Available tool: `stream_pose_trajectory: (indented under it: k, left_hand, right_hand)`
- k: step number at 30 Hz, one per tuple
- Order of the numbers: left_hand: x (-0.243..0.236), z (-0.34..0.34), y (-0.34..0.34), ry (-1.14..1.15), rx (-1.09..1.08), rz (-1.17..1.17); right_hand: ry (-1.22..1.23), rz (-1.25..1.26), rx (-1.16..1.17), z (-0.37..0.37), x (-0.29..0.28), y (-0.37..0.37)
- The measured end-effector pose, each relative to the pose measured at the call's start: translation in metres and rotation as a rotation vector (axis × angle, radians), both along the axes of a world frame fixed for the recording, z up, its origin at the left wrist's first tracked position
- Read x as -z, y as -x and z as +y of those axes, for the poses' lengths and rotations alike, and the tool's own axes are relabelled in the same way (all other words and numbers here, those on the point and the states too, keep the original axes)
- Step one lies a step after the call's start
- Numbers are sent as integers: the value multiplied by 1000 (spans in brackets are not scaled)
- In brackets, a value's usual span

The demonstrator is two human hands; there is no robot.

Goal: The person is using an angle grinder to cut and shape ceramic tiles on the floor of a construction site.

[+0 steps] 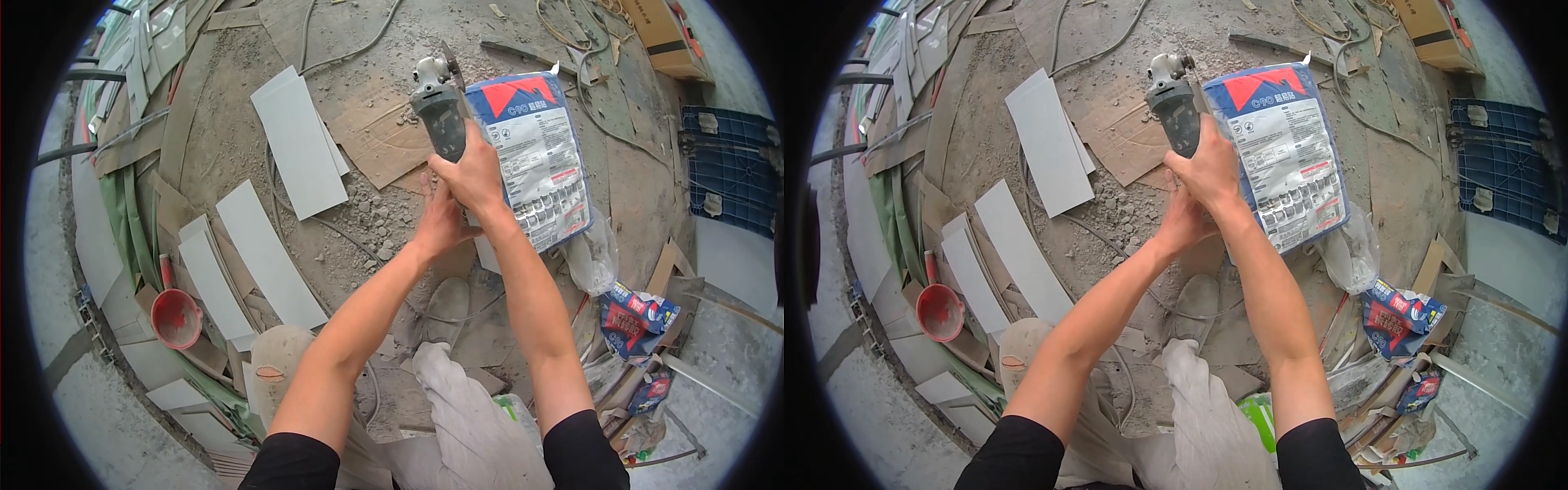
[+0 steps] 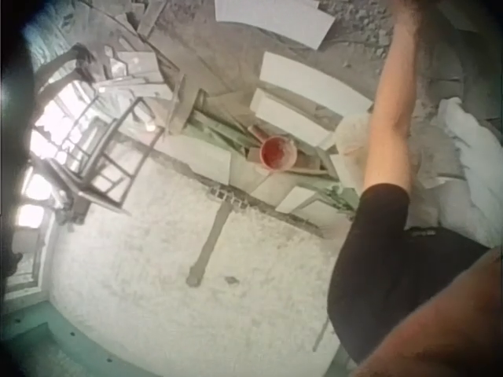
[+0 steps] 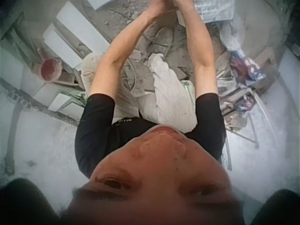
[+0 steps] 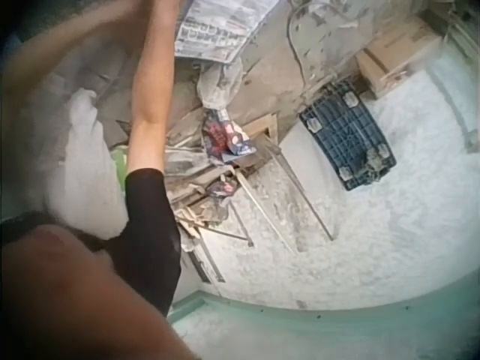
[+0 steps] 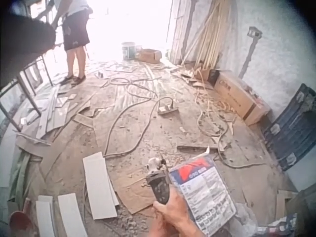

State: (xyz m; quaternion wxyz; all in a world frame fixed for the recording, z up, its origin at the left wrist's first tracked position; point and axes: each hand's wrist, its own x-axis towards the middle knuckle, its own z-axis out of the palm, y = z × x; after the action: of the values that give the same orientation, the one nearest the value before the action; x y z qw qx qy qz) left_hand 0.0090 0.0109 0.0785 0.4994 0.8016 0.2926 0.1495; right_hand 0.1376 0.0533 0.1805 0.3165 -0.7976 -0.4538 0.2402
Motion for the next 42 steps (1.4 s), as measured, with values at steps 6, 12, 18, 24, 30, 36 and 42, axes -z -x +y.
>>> stream_pose_trajectory:
  k: [6,12,18,24,30,36,42]
  left_hand:
    - [2,0,2,-3,-66,-89]
    - [0,0,1,13,-42,-30]
    - [-2,1,-1,-9,-36,-1]
    - [0,1,0,-9,-29,20]
    - [1,-2,0,-10,-50,-4]
    - [8,-1,0,-10,-48,-5]
    - [14,-1,1,-41,-51,-12]
  right_hand:
    - [11,24,-3,1,-2,1]
    - [20,45,5,1,-5,0]
    - [56,35,-14,2,-10,-3]
    - [42,19,-22,2,-5,-2]
    - [59,4,-14,1,-5,-3]
    - [62,0,-18,3,-2,-2]
    - [69,-10,-17,1,3,-3]
